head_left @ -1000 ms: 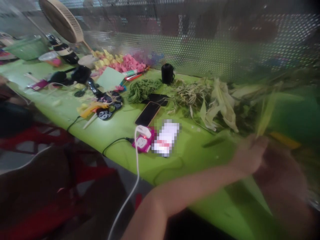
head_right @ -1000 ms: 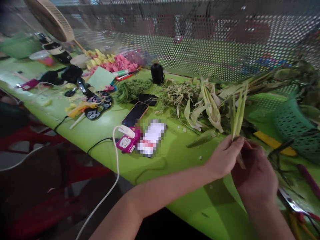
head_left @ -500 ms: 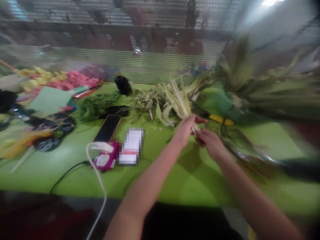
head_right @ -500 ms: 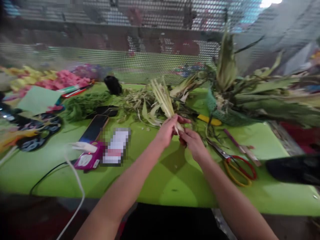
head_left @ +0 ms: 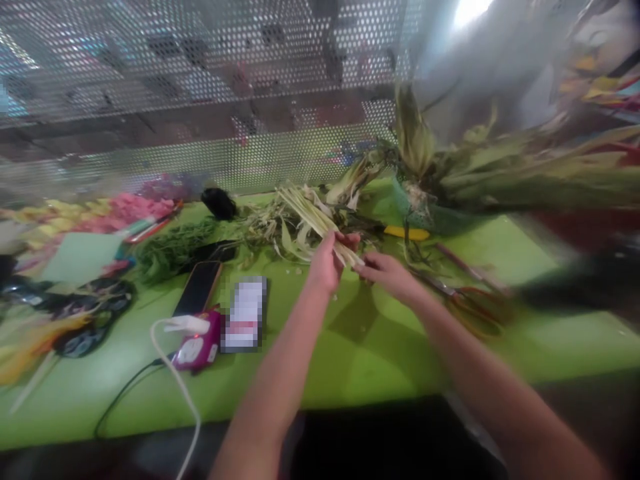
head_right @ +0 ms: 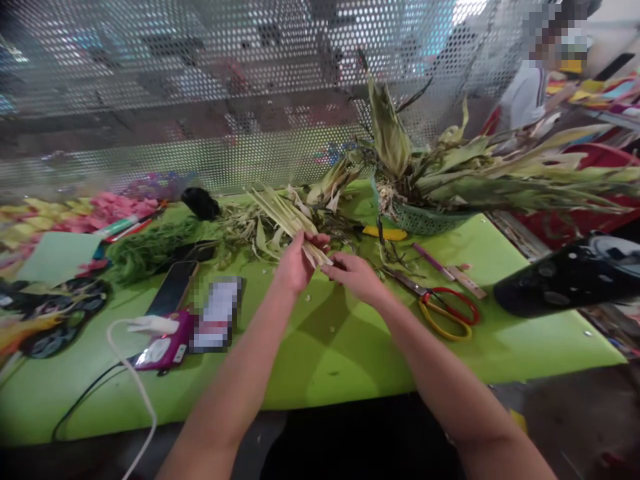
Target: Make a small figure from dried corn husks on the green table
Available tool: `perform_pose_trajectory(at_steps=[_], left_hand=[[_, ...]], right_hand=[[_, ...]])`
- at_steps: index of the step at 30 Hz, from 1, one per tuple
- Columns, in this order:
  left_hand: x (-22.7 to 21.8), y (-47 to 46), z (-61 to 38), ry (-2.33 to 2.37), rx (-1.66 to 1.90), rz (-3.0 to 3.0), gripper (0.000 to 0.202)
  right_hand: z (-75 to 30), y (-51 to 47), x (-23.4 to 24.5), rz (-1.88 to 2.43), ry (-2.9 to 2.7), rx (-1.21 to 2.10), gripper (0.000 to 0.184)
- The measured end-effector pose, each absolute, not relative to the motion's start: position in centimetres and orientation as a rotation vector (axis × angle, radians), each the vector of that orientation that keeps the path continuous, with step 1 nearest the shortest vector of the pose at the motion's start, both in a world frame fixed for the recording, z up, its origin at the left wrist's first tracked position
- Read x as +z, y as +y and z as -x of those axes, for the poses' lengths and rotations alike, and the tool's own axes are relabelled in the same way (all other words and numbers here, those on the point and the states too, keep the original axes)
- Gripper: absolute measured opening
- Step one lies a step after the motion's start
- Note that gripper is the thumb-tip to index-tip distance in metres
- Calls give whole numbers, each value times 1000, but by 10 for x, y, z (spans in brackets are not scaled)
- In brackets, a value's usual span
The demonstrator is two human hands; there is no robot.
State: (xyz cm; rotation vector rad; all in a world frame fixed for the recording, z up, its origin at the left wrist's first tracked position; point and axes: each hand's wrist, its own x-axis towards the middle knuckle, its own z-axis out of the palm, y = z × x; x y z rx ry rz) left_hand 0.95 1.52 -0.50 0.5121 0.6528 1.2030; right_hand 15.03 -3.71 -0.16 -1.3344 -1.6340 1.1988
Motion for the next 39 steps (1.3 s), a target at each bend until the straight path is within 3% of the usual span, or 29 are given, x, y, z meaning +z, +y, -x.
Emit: perform_pose_trajectory(at_steps=[12,26,39], left_hand=[[-10,17,-3,561,1112,-534,23],[-6,13,-5,595,1072,-556,25],[-3,10,-6,614,1061,-565,25]], right_hand=[[-152,-39,-1,1256,-1952,991,23],[-148,-38,-8,1297,-1972,763,26],[-148,-38,-6,1268,-2015,787,25]])
